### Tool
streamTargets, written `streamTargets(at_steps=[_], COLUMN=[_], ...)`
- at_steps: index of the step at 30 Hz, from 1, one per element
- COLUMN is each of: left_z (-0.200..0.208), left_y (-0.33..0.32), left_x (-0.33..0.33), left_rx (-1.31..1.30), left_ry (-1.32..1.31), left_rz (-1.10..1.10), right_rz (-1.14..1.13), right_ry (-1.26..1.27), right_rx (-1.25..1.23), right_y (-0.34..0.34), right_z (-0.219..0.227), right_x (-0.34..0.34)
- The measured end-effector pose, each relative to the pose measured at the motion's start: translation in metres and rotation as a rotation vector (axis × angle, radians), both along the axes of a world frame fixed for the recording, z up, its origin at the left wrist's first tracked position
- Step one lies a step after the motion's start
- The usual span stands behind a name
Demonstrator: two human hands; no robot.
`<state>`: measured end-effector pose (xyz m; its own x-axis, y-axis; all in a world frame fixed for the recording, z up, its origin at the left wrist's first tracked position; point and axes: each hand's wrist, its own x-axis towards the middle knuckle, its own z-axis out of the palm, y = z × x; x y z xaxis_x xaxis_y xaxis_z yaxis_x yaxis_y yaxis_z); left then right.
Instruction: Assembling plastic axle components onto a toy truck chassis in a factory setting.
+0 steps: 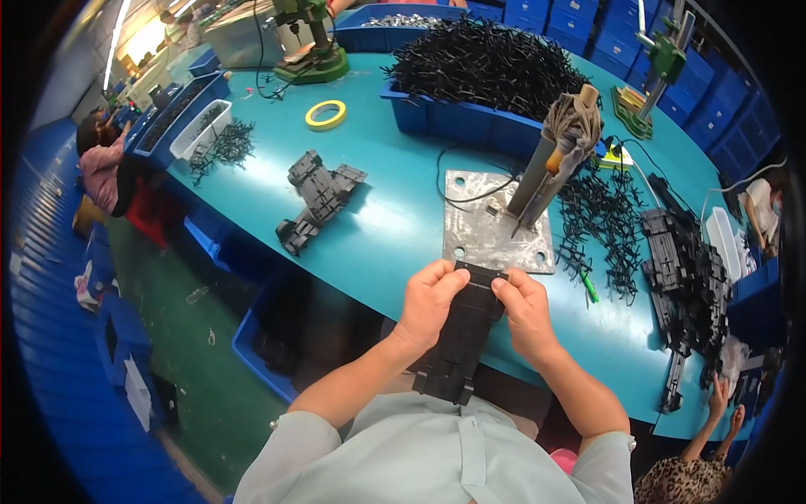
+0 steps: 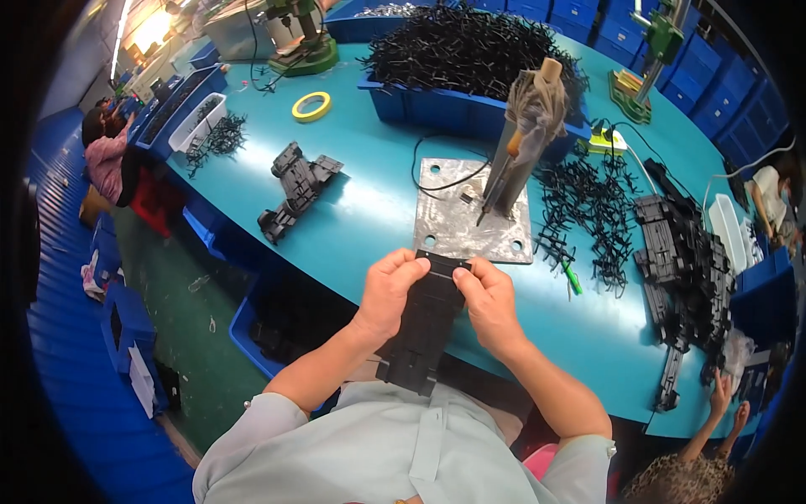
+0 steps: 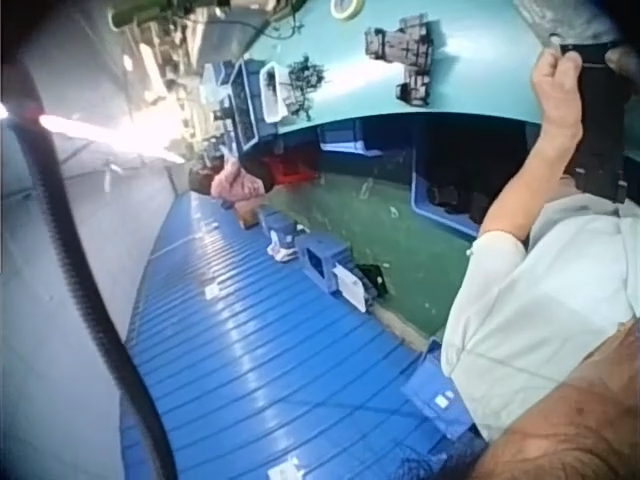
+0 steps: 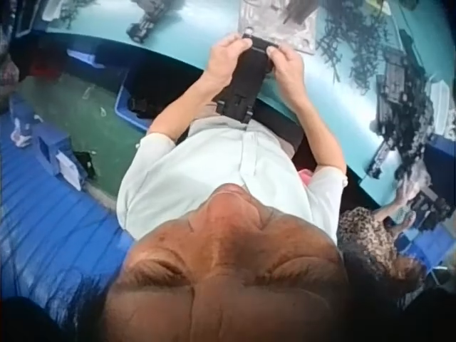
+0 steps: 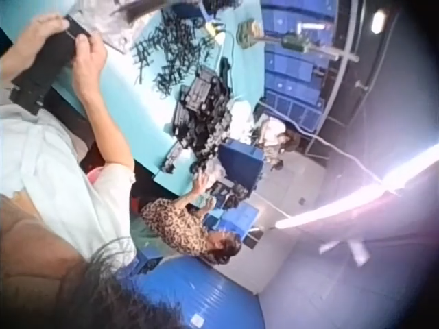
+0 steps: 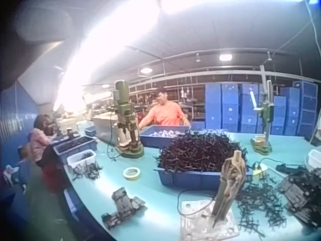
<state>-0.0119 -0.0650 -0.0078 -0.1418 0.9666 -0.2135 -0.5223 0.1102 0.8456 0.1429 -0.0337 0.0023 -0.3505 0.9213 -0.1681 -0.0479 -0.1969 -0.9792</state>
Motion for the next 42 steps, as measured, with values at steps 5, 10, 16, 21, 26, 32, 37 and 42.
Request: streamTargets(at_steps=[5,10,16,21,26,32,37,42], left_z=[0.0,0.014,0.024,0.064,0.03,0.015,0.004,0.025], left_y=[-0.009,-0.024,-0.002,0.046,0.082,0.109,0.115,0.098], left_x=[-0.007,-0.031,-0.108,-0.221,-0.305,-0.299,-0.295,-0.31], left_rx=[0.015,-0.047,-0.027,-0.105,-0.343,-0.406,-0.34,-0.144], left_ry=[0.019,0.112,0.275,0.389,0.552,0.34,0.243,0.082], left_rz=[-0.02,-0.447,-0.198,0.141,0.158,0.08,0.125,-0.141], right_rz=[-0.022,-0.06,0.085,0.185,0.156,0.123,0.121,0.103], right_ry=[0.009,0.117,0.186,0.147,0.184,0.176,0.16,0.148], right_rx=[0.011,-0.152,-0.236,-0.225,-0.24,-0.239,-0.224,-0.247], right_y=[-0.005,-0.003,-0.01,-0.02,-0.026,-0.026,-0.026,-0.027], right_z=[-0.005,-0.008,0.006,-0.001,-0.002,-0.003,-0.006,-0.008], right_x=[-0.001,-0.003,-0.007,0.001,0.001,0.005,0.006,0.007])
